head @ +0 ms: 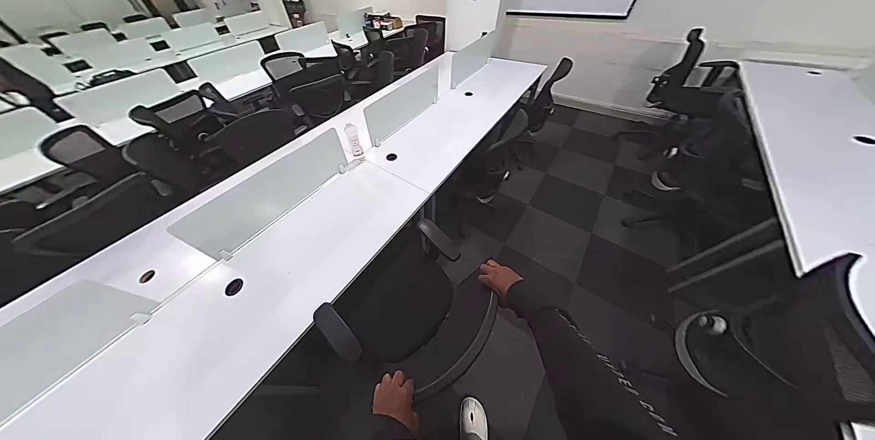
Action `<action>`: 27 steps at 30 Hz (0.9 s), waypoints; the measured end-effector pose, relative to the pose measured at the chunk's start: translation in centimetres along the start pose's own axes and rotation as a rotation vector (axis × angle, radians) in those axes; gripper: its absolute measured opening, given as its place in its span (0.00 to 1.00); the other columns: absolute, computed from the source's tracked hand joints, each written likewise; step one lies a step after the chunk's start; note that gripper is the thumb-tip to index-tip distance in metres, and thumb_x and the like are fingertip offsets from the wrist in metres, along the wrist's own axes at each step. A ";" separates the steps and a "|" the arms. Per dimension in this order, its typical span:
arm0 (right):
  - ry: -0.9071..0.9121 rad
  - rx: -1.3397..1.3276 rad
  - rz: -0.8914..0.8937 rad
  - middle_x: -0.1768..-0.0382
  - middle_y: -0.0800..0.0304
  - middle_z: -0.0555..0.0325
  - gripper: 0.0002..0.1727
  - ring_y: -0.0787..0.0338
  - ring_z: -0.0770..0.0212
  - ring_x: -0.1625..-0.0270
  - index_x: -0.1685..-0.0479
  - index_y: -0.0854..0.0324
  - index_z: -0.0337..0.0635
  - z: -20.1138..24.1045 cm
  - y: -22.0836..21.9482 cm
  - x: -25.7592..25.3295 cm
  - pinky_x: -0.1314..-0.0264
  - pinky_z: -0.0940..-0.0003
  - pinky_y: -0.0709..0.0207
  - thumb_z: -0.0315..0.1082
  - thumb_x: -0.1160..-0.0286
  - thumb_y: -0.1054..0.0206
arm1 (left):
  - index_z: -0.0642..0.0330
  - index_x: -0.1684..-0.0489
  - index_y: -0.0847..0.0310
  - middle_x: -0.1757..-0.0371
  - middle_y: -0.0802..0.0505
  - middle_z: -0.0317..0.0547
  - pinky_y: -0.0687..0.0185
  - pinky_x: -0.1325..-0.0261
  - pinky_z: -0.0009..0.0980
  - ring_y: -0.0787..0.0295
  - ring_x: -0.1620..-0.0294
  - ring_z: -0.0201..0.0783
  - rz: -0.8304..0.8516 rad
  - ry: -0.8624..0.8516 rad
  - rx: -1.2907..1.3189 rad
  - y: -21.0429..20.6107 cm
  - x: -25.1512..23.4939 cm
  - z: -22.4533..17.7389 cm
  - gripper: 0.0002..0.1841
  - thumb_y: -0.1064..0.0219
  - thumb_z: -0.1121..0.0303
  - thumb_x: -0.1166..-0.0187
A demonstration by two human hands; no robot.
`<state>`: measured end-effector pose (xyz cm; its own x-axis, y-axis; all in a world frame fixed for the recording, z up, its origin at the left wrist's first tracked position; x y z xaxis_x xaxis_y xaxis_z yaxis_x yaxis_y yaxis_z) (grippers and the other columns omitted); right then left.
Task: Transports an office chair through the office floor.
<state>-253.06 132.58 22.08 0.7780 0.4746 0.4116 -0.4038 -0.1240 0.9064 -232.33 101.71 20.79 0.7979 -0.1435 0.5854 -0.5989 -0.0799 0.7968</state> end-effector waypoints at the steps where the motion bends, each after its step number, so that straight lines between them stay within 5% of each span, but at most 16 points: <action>1: 0.022 0.003 -0.003 0.30 0.18 0.44 0.33 0.26 0.38 0.20 0.39 0.13 0.41 -0.3 0.5 -1.1 0.38 0.40 0.17 0.30 0.55 0.15 | 0.46 0.29 0.13 0.29 0.11 0.47 0.21 0.27 0.53 0.19 0.25 0.54 -0.022 0.038 -0.013 0.3 -0.5 -0.2 0.28 0.25 0.59 0.34; 8: 0.149 0.040 -0.025 0.31 0.18 0.44 0.33 0.26 0.37 0.21 0.40 0.13 0.41 -0.5 3.5 -7.0 0.44 0.39 0.15 0.28 0.56 0.15 | 0.48 0.31 0.12 0.30 0.10 0.47 0.22 0.27 0.52 0.18 0.26 0.53 -0.087 0.195 0.005 1.9 -2.5 0.4 0.28 0.23 0.59 0.36; 14: 0.172 0.064 -0.020 0.31 0.19 0.46 0.34 0.27 0.38 0.20 0.37 0.13 0.42 0.1 5.2 -10.2 0.46 0.39 0.15 0.28 0.55 0.15 | 0.53 0.46 0.06 0.43 0.04 0.48 0.14 0.36 0.50 0.10 0.38 0.53 -0.347 0.138 -0.026 2.8 -4.6 2.8 0.23 0.19 0.60 0.44; 20: 0.182 0.062 -0.043 0.32 0.18 0.47 0.35 0.26 0.39 0.22 0.38 0.13 0.42 0.4 5.1 -11.3 0.47 0.41 0.14 0.28 0.60 0.14 | 0.55 0.43 0.08 0.39 0.06 0.47 0.15 0.32 0.48 0.13 0.32 0.50 -0.225 0.213 -0.025 3.6 -5.0 3.9 0.26 0.20 0.56 0.42; 27: 0.171 0.044 -0.066 0.31 0.18 0.48 0.36 0.26 0.40 0.21 0.37 0.13 0.43 0.5 5.1 -10.9 0.46 0.42 0.13 0.28 0.60 0.15 | 0.56 0.47 0.07 0.42 0.05 0.46 0.13 0.34 0.47 0.11 0.35 0.50 -0.319 0.197 -0.035 3.6 -4.8 3.7 0.25 0.19 0.57 0.45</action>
<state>-263.34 126.40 22.28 0.7070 0.6241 0.3326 -0.3309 -0.1238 0.9355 -238.56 98.50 20.35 0.9436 0.0760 0.3222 -0.3186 -0.0558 0.9463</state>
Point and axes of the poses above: each hand's wrist, its own x-axis away from the middle knuckle, its own y-axis out of the back of the hand, z = x × y, the point moved 6 cm from there along -x, towards the middle knuckle
